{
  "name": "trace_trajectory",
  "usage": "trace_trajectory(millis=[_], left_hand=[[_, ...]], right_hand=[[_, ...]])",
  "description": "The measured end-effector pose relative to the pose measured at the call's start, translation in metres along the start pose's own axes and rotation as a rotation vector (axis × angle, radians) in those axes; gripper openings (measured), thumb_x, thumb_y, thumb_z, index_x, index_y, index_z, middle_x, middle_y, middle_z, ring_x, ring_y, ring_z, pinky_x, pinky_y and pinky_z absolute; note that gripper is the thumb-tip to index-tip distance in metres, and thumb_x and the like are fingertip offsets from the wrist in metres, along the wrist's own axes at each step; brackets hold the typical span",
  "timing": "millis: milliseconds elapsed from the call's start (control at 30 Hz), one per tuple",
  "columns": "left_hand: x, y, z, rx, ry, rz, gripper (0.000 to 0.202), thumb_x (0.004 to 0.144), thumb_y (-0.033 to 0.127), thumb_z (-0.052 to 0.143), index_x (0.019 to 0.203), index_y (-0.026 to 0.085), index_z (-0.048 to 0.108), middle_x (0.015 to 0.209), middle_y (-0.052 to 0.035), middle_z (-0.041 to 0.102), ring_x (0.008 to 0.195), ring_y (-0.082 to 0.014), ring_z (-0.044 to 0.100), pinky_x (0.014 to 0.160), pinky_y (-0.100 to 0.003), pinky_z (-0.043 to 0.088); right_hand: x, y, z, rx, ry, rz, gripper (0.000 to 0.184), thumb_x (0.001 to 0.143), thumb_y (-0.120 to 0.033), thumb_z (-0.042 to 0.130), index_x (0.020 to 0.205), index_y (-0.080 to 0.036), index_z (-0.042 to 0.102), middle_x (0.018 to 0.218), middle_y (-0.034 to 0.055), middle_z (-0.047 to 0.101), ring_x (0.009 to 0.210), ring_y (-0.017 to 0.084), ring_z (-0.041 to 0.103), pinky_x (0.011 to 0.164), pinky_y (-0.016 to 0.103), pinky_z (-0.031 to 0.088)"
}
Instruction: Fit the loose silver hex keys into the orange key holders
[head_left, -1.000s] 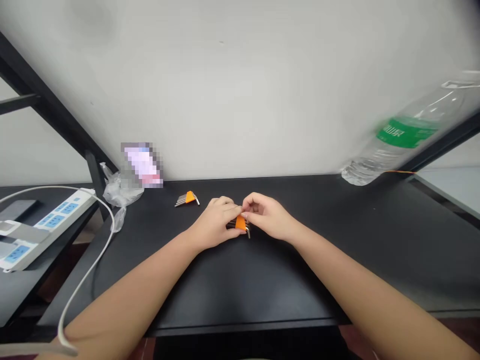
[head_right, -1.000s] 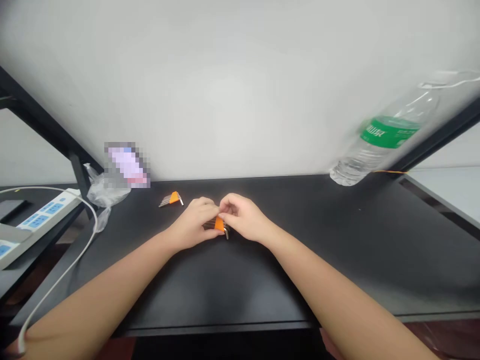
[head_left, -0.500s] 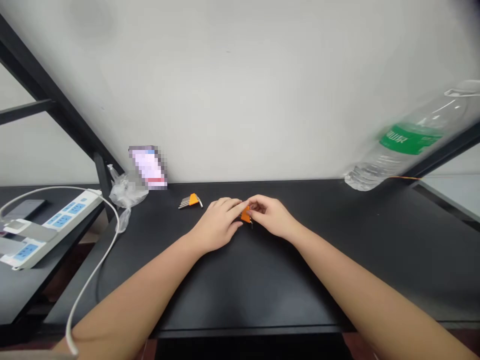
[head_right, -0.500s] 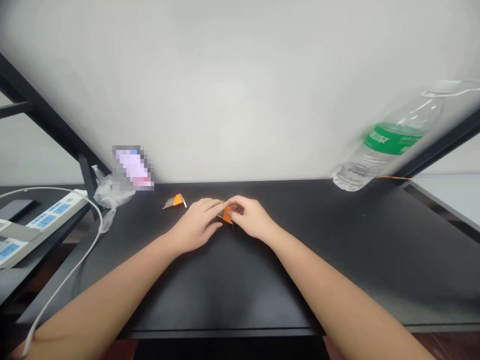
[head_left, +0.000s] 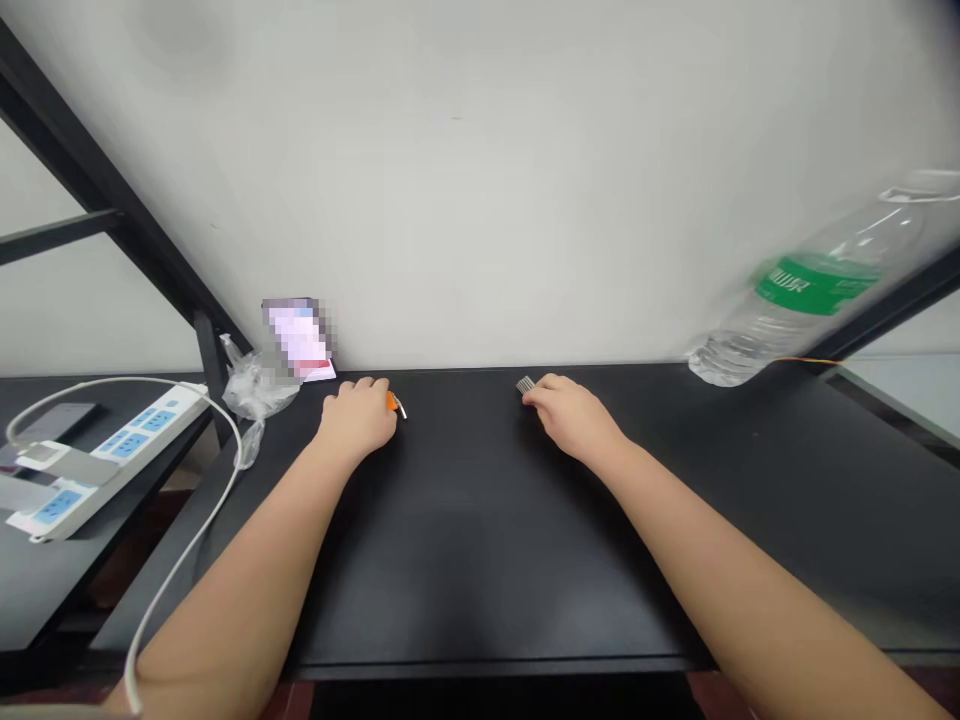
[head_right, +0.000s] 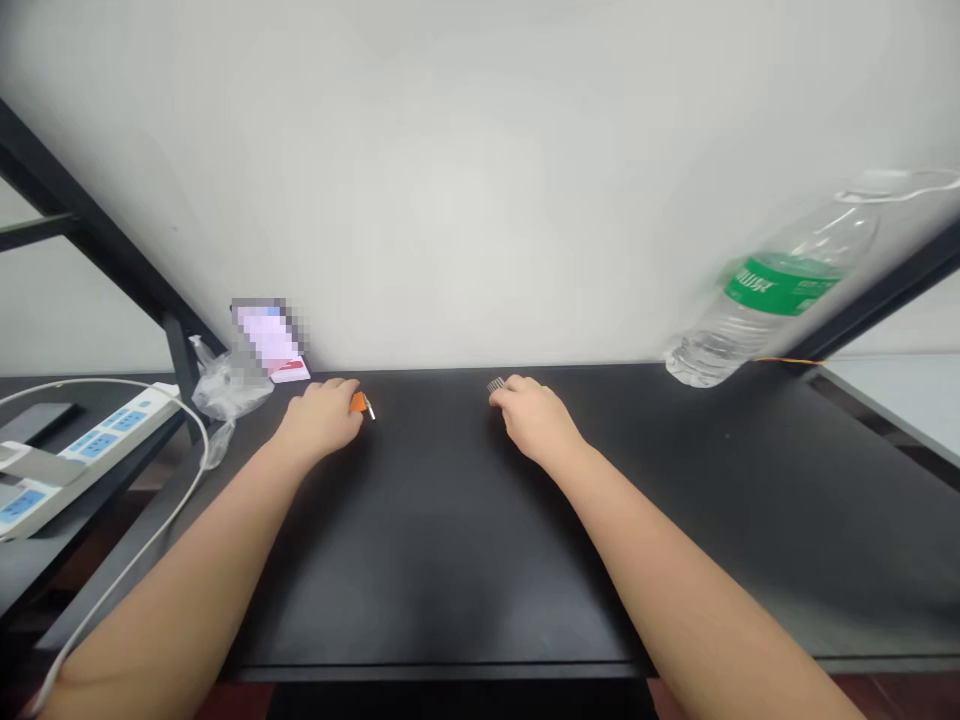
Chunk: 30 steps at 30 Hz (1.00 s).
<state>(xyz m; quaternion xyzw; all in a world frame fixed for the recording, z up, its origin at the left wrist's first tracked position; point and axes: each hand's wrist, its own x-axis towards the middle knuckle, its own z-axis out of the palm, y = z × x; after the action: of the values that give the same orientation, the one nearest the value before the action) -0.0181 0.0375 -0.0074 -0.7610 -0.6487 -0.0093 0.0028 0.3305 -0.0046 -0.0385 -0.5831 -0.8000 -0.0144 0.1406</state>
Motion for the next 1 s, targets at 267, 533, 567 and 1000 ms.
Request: trace_trajectory(millis=[267, 533, 567, 1000], left_hand=[[0.006, -0.004, 0.018, -0.091, -0.027, 0.057, 0.044, 0.09, 0.04, 0.053, 0.131, 0.028, 0.062, 0.131, -0.013, 0.062, 0.117, -0.0378, 0.056, 0.089, -0.051, 0.049], [-0.007, 0.034, 0.013, -0.448, -0.141, 0.126, 0.05, 0.071, 0.05, 0.078, 0.114, 0.026, 0.07, 0.11, -0.0072, 0.068, 0.11, -0.0318, 0.062, 0.086, -0.039, 0.051], [-0.011, 0.04, 0.012, -0.49, -0.133, 0.168, 0.047, 0.07, 0.048, 0.079, 0.11, 0.025, 0.07, 0.108, -0.0066, 0.067, 0.107, -0.03, 0.062, 0.084, -0.037, 0.051], [-0.023, 0.065, 0.023, -0.639, 0.015, 0.367, 0.045, 0.076, 0.034, 0.074, 0.12, 0.023, 0.069, 0.107, -0.0052, 0.063, 0.094, -0.0207, 0.063, 0.085, -0.035, 0.054]], right_hand=[[0.002, -0.001, 0.004, -0.075, 0.046, 0.12, 0.028, 0.091, -0.013, 0.053, 0.11, -0.021, 0.072, 0.128, 0.0136, 0.062, 0.115, 0.032, 0.056, 0.095, 0.047, 0.044], [0.003, -0.05, 0.004, 0.45, 0.09, -0.163, 0.026, 0.088, -0.013, 0.056, 0.112, -0.021, 0.061, 0.126, 0.0112, 0.06, 0.113, 0.024, 0.06, 0.1, 0.04, 0.048], [0.001, -0.056, 0.004, 0.521, 0.055, -0.17, 0.024, 0.09, -0.018, 0.058, 0.114, -0.021, 0.06, 0.122, 0.0101, 0.062, 0.109, 0.023, 0.061, 0.096, 0.039, 0.05], [-0.002, -0.084, 0.009, 0.655, -0.186, -0.05, 0.022, 0.086, -0.014, 0.056, 0.102, -0.025, 0.045, 0.084, -0.0026, 0.064, 0.072, 0.015, 0.059, 0.066, 0.026, 0.04]])
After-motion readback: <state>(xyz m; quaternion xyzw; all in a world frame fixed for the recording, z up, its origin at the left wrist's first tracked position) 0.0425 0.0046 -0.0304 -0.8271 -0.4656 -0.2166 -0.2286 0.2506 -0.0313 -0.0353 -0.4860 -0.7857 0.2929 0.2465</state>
